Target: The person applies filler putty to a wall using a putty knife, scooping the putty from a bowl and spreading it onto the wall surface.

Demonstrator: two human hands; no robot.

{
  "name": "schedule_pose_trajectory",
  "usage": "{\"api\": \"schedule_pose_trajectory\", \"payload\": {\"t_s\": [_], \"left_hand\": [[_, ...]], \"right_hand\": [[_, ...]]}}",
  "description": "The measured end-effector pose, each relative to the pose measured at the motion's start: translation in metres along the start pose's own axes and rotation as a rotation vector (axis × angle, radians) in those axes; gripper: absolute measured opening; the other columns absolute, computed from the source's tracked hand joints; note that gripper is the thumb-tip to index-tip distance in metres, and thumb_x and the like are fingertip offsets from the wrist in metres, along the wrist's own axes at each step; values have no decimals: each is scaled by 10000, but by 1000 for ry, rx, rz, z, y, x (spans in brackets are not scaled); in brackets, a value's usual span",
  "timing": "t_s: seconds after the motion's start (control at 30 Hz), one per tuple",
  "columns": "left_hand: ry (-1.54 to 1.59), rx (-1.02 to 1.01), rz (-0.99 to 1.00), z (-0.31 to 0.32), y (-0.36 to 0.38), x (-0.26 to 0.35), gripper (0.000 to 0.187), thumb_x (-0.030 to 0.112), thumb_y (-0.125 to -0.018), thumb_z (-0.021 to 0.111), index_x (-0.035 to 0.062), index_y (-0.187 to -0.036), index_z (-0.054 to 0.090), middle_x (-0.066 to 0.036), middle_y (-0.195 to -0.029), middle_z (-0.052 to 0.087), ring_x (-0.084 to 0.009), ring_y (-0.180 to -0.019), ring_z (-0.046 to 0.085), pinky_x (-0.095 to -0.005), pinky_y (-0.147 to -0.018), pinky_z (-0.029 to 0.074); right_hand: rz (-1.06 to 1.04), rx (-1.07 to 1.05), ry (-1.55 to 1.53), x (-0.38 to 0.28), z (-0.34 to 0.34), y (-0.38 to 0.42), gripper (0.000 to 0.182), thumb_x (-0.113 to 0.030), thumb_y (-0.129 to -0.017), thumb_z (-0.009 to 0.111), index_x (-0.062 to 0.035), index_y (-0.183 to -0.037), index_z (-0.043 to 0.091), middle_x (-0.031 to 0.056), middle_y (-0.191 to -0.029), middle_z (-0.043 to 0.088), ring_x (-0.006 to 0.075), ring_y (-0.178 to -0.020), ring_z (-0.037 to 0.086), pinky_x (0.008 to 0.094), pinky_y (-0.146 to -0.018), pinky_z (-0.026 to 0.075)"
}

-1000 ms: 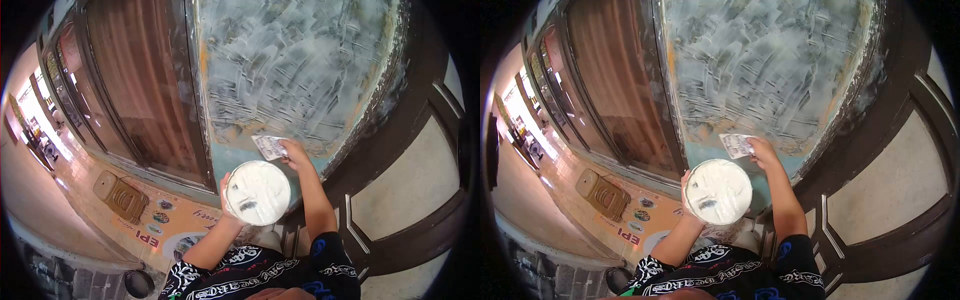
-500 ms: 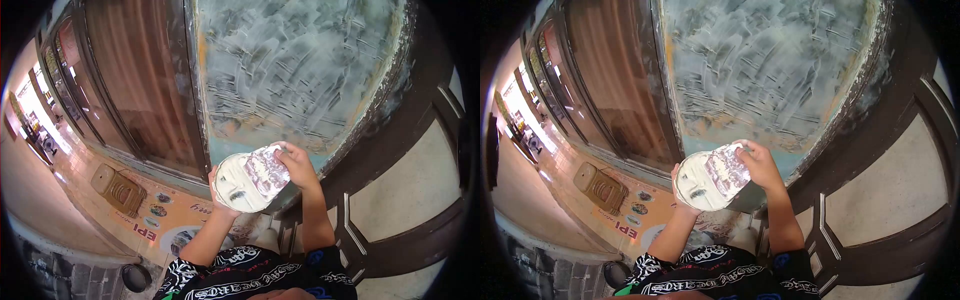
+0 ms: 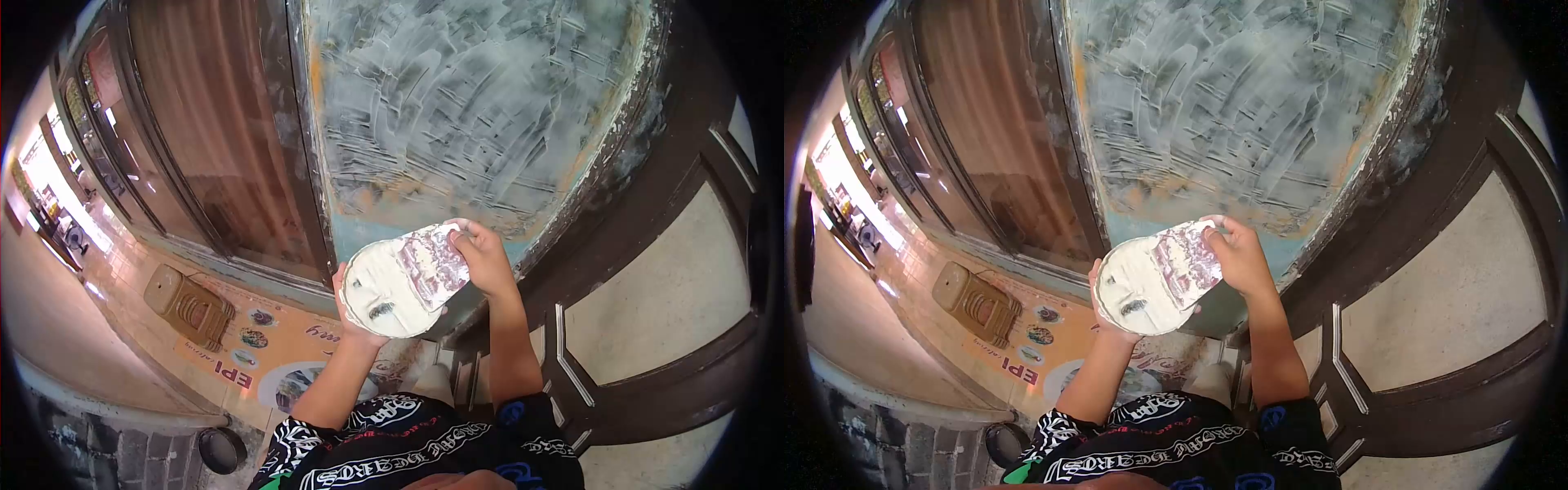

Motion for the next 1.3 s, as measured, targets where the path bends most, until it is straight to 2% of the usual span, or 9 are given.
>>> {"api": "schedule_pose_trajectory", "payload": {"t_s": [0.13, 0.4, 0.5, 0.57, 0.67, 0.8, 0.9, 0.93, 1.3], "left_hand": [[44, -44, -38, 12, -3, -4, 842, 697, -911, 417, 106, -1509, 456, -173, -1545, 454, -468, -1357, 476, -789, -1036, 347], [-27, 55, -18, 5, -7, -5, 836, 692, -912, 411, 99, -1499, 464, -183, -1529, 470, -478, -1348, 481, -786, -1027, 359], [23, -20, -26, 4, -7, -5, 842, 700, -910, 412, 101, -1500, 462, -185, -1528, 469, -484, -1346, 482, -784, -1025, 365], [58, -81, -38, 10, -8, -6, 831, 690, -923, 404, 86, -1489, 473, -187, -1511, 489, -468, -1342, 492, -754, -1044, 378], [39, 19, 51, -5, -6, 0, 788, 653, -951, 387, 64, -1462, 509, -165, -1467, 545, -409, -1313, 538, -625, -1098, 411], [-13, 50, 63, -7, -5, -1, 782, 646, -954, 389, 58, -1451, 524, -165, -1453, 561, -390, -1299, 554, -538, -1119, 419], [-35, 118, 73, -18, -7, 1, 783, 645, -955, 383, 54, -1449, 524, -165, -1456, 558, -393, -1303, 550, -544, -1120, 417], [-48, 134, 90, -21, -9, 2, 802, 668, -945, 416, 60, -1458, 517, -182, -1483, 531, -432, -1315, 528, -648, -1101, 389], [72, 30, 61, -11, -5, 2, 800, 660, -947, 422, 47, -1451, 523, -187, -1460, 549, -426, -1295, 546, -622, -1103, 404]], "right_hand": [[-28, 24, 25, 6, -6, -5, 252, -96, -1012, 596, 47, -1215, 637, 25, -888, 697, 60, -759, 618, 223, -682, 493], [-16, 8, 69, -1, 0, 2, 254, -110, -1018, 587, 51, -1210, 628, 45, -887, 711, 68, -748, 630, 234, -665, 495], [-38, -20, 72, 4, -3, 0, 265, -107, -1021, 583, 61, -1223, 615, 52, -890, 716, 75, -746, 639, 237, -656, 500], [2, -29, 24, 2, 8, 6, 263, -107, -1022, 585, 61, -1222, 615, 55, -891, 718, 76, -757, 645, 237, -655, 502], [-20, -23, 69, 6, 2, 3, 265, -111, -1022, 587, 61, -1221, 615, 61, -892, 719, 77, -765, 648, 239, -657, 503], [13, 9, 46, 4, 3, 5, 271, -117, -1018, 595, 65, -1217, 618, 55, -895, 716, 75, -756, 637, 231, -661, 497], [-7, -8, 83, 5, 6, 5, 268, -115, -1011, 601, 57, -1215, 625, 45, -886, 710, 60, -738, 624, 227, -641, 485], [8, 0, 91, 4, 9, 6, 268, -113, -1010, 601, 55, -1217, 627, 39, -879, 706, 52, -729, 613, 223, -634, 477], [30, -67, 78, 1, 21, 4, 259, -92, -1021, 581, 65, -1224, 617, 41, -890, 700, 61, -748, 619, 233, -640, 489]]}}
Point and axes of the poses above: each hand's wrist, its own y-axis away from the middle knuckle, its own z-axis out of the palm, x = y × z, the point moved 5 cm from there along -y, towards the middle knuckle
